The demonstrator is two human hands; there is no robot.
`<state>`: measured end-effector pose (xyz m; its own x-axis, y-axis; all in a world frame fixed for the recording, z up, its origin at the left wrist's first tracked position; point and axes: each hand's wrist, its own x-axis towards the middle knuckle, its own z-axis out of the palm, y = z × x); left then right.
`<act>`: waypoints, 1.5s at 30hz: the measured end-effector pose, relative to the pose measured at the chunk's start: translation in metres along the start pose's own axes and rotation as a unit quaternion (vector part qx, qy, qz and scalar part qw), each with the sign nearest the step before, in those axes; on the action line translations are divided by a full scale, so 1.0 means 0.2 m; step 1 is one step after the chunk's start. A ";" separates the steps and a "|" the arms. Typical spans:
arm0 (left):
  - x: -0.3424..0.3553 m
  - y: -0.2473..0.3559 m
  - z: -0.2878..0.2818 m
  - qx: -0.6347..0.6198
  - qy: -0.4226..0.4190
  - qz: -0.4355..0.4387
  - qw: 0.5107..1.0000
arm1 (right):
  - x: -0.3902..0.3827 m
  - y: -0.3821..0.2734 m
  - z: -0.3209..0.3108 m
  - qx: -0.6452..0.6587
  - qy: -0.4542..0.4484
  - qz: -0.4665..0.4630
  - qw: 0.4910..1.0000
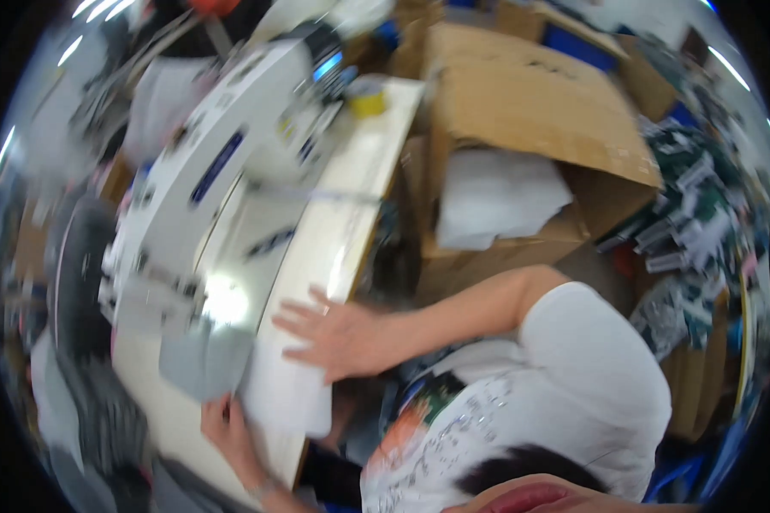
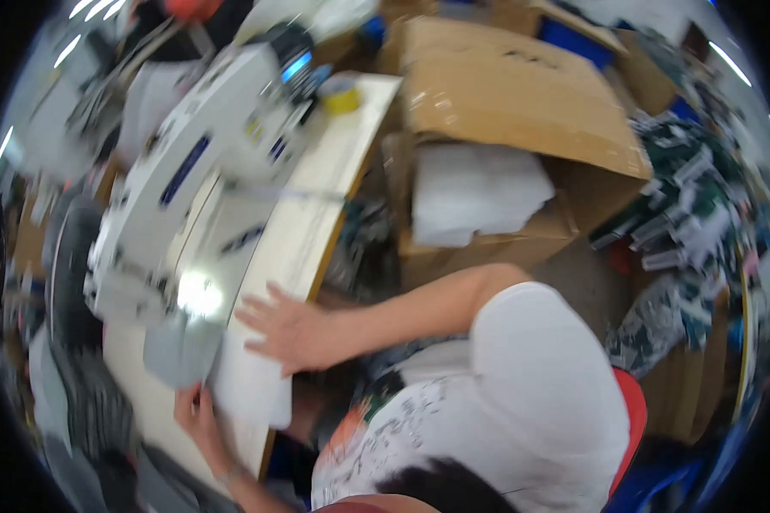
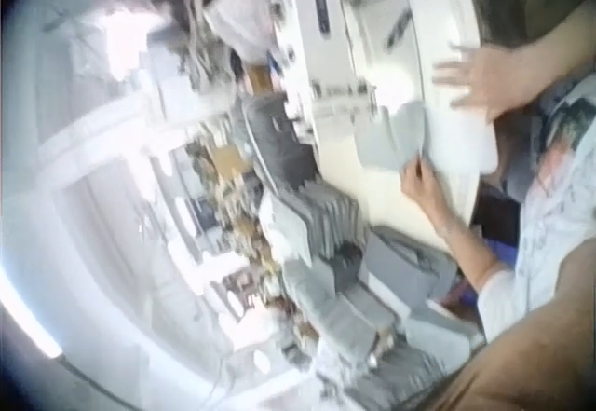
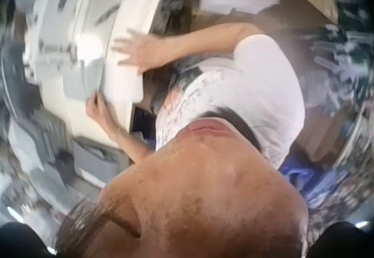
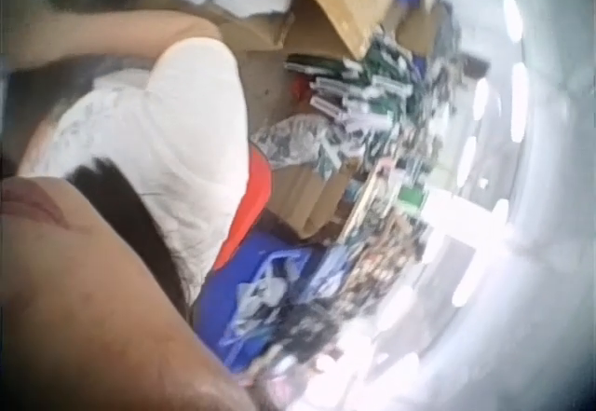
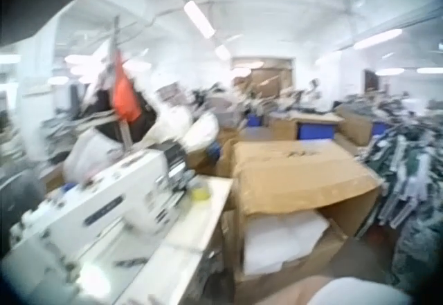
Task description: Operating an industrial sewing machine to stitch grey fabric pieces and inserting white foam padding.
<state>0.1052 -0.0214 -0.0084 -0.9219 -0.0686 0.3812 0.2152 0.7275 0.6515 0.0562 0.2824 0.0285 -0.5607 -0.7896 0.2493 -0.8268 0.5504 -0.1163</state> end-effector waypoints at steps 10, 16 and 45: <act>0.05 0.11 -0.01 -0.066 0.071 -0.070 0.993 | 0.15 0.04 0.19 0.111 0.119 -0.269 0.949; 0.10 0.16 0.15 -0.013 0.071 -0.026 0.997 | 0.23 0.03 0.38 0.108 0.256 -0.229 0.933; 0.12 0.26 0.12 0.138 -0.007 0.089 0.986 | 0.17 -0.03 0.09 0.083 0.106 -0.176 0.975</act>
<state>0.0872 0.0309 0.0184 -0.8820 0.0844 0.4636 0.2798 0.8853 0.3713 0.0411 0.2486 0.0198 -0.2337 -0.8377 0.4935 -0.9721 0.1908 -0.1366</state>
